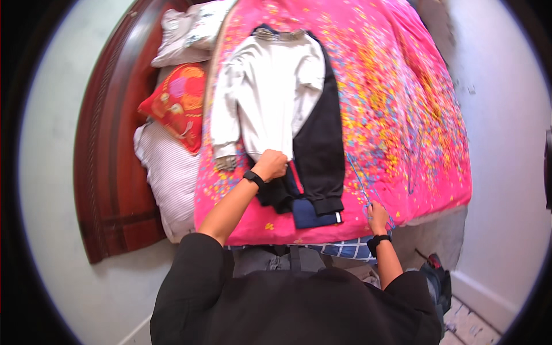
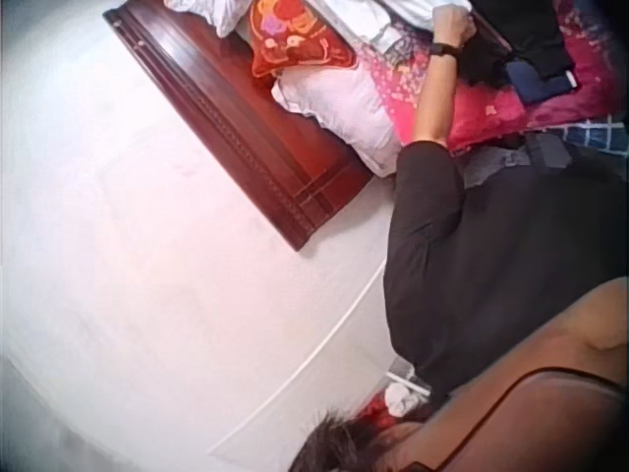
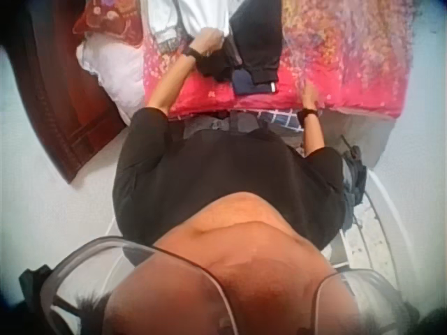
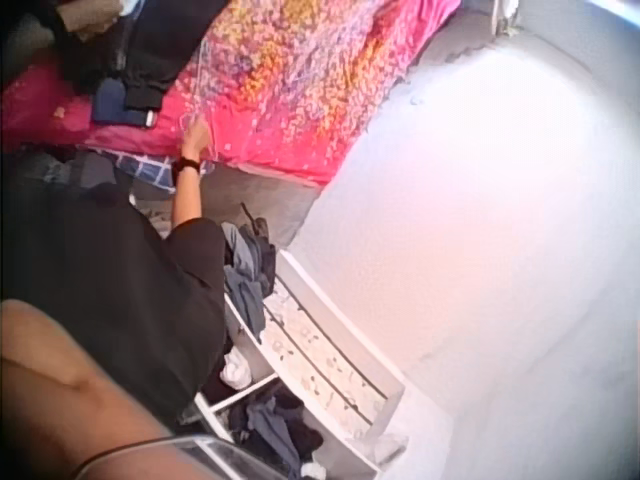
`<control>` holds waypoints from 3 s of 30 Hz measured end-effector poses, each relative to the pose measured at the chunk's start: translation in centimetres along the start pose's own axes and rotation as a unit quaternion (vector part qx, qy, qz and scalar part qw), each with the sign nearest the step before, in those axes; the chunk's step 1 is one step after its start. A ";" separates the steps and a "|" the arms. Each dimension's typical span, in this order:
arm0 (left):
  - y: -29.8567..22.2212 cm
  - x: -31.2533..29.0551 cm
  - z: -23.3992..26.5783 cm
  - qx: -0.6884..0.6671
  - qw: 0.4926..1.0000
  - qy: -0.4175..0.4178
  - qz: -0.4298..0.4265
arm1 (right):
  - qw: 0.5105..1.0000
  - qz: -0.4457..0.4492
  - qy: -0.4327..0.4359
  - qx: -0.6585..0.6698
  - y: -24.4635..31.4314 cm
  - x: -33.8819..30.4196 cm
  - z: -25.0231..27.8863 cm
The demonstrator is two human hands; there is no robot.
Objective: The person hangs a jacket, jeans, a shirt, a coat, and trousers onto hangers one at a time and places them into a closet.
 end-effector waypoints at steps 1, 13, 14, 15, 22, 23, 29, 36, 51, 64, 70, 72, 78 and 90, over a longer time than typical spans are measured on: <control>-0.6 -1.7 2.2 -0.013 1.000 0.018 -0.002 | 0.999 0.034 -0.033 0.021 1.8 -0.7 1.6; -21.3 -19.0 6.4 -0.393 0.873 0.239 -0.164 | 0.984 0.079 -0.150 0.049 17.0 -0.2 13.9; -19.6 -18.4 6.2 -0.366 0.897 0.211 -0.127 | 0.986 0.099 -0.134 0.031 18.8 0.0 14.4; -17.9 -17.6 6.6 -0.355 0.905 0.209 -0.104 | 0.986 0.118 -0.120 0.009 20.2 0.2 14.9; -5.1 -15.5 16.6 -0.199 0.929 -0.279 0.136 | 0.866 0.487 -0.106 0.031 37.6 -7.0 15.8; -3.8 -15.6 17.1 -0.196 0.921 -0.298 0.158 | 0.847 0.524 -0.077 0.042 39.8 -8.4 14.8; 1.9 -18.2 10.2 -0.289 0.879 -0.235 0.297 | 0.783 0.583 0.119 0.181 48.6 -8.6 10.5; 10.1 -29.6 3.5 -0.338 0.788 -0.144 0.493 | 0.942 0.317 -0.098 0.049 47.8 11.1 1.6; 12.2 -26.9 9.2 -0.380 0.757 -0.308 0.433 | 0.925 0.313 0.212 -0.049 18.3 -3.3 -6.6; 2.2 -21.0 11.7 -0.460 0.780 -0.332 0.265 | 0.955 -0.061 0.284 0.058 15.9 -2.9 -7.6; -1.4 -19.8 12.4 -0.634 0.683 -0.302 0.200 | 0.989 -0.009 0.141 0.049 17.9 -4.7 -5.1; -2.7 -18.3 13.4 -0.661 0.684 -0.281 0.128 | 0.990 -0.055 0.084 0.103 16.4 -4.6 -4.6; -10.0 -12.5 21.3 -0.590 0.766 -0.239 -0.093 | 0.899 -0.031 -0.084 0.428 13.5 -3.5 -1.9; -25.5 -4.2 25.2 -0.652 0.641 0.168 -0.368 | 0.776 0.100 -0.039 0.622 19.3 -9.6 9.5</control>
Point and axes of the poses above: each hand's wrist, its own x-axis towards the middle knuckle, its own z-axis out of the back of the hand, y = z × x, the point moved 10 cm from there along x, towards the middle knuckle, and after that the axes turned 10 degrees about x, right-handed, at the moved point
